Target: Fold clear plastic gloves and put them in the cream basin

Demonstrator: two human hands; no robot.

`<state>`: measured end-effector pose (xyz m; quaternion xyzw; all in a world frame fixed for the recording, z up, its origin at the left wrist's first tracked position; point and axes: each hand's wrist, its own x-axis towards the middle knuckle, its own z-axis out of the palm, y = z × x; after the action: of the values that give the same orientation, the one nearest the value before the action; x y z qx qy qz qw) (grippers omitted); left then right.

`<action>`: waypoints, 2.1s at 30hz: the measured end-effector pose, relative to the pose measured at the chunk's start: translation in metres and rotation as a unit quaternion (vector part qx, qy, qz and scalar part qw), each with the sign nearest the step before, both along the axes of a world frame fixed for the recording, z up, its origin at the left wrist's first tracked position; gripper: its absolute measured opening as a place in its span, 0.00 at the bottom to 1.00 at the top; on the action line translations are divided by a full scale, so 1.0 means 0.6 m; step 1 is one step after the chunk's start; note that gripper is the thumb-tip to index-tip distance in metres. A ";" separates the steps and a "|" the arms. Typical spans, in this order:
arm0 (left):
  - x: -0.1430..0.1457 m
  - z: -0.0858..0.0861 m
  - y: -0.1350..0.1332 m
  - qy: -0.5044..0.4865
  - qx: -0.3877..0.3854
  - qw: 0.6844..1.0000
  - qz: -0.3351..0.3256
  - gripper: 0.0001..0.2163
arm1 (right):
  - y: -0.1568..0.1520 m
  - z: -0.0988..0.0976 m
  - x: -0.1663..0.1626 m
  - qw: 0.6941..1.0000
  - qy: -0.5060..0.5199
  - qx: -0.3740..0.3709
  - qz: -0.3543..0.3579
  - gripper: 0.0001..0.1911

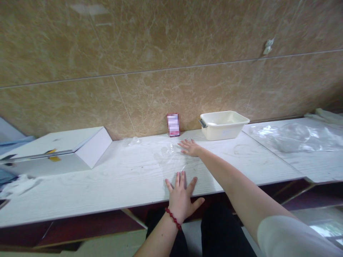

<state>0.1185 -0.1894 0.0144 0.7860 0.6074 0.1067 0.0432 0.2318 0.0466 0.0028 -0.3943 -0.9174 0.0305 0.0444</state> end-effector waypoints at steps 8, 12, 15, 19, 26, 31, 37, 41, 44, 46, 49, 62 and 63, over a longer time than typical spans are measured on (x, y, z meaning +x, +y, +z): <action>-0.020 -0.001 -0.002 -0.121 0.076 0.989 0.030 0.25 | -0.028 0.033 -0.010 0.964 0.147 0.066 -0.211 0.27; -0.046 -0.007 0.011 -0.213 0.102 0.971 0.047 0.20 | -0.123 0.042 -0.027 0.968 0.164 0.065 -0.181 0.24; -0.063 -0.009 0.026 -0.237 0.105 0.966 0.025 0.19 | -0.199 0.034 -0.039 0.980 0.138 0.051 -0.132 0.24; -0.077 -0.008 0.043 -0.215 0.096 0.972 -0.004 0.19 | -0.249 0.012 -0.044 0.984 0.107 0.047 -0.134 0.28; -0.079 0.005 0.107 -0.102 0.062 0.987 -0.110 0.19 | -0.255 -0.027 -0.032 0.982 0.073 0.068 -0.159 0.31; -0.068 0.003 0.176 -0.012 0.021 0.979 -0.201 0.19 | -0.256 -0.031 -0.032 0.982 0.068 0.060 -0.166 0.33; -0.089 -0.003 0.216 0.032 -0.001 0.970 -0.241 0.20 | -0.259 -0.023 -0.032 0.982 0.073 0.048 -0.166 0.35; -0.112 0.000 0.225 0.043 -0.017 0.967 -0.250 0.23 | -0.259 -0.023 -0.032 0.982 0.074 0.045 -0.167 0.35; -0.124 0.005 0.235 0.061 -0.024 0.966 -0.250 0.25 | -0.259 -0.024 -0.032 0.982 0.075 0.046 -0.168 0.35; -0.129 0.009 0.245 0.071 -0.028 0.965 -0.250 0.26 | -0.260 -0.024 -0.033 0.981 0.075 0.046 -0.171 0.35; -0.136 0.013 0.262 0.074 -0.035 0.966 -0.247 0.26 | -0.260 -0.023 -0.034 0.981 0.072 0.044 -0.174 0.35; -0.162 0.010 0.343 0.102 -0.047 0.969 -0.221 0.25 | -0.260 -0.026 -0.033 0.979 0.087 0.049 -0.176 0.36; -0.163 0.009 0.347 0.102 -0.047 0.969 -0.220 0.25 | -0.260 -0.026 -0.033 0.979 0.086 0.047 -0.177 0.36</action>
<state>0.0209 0.0191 0.0200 0.9039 0.4255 -0.0148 0.0406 0.2121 -0.1095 -0.0125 -0.5437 -0.8263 0.0127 0.1468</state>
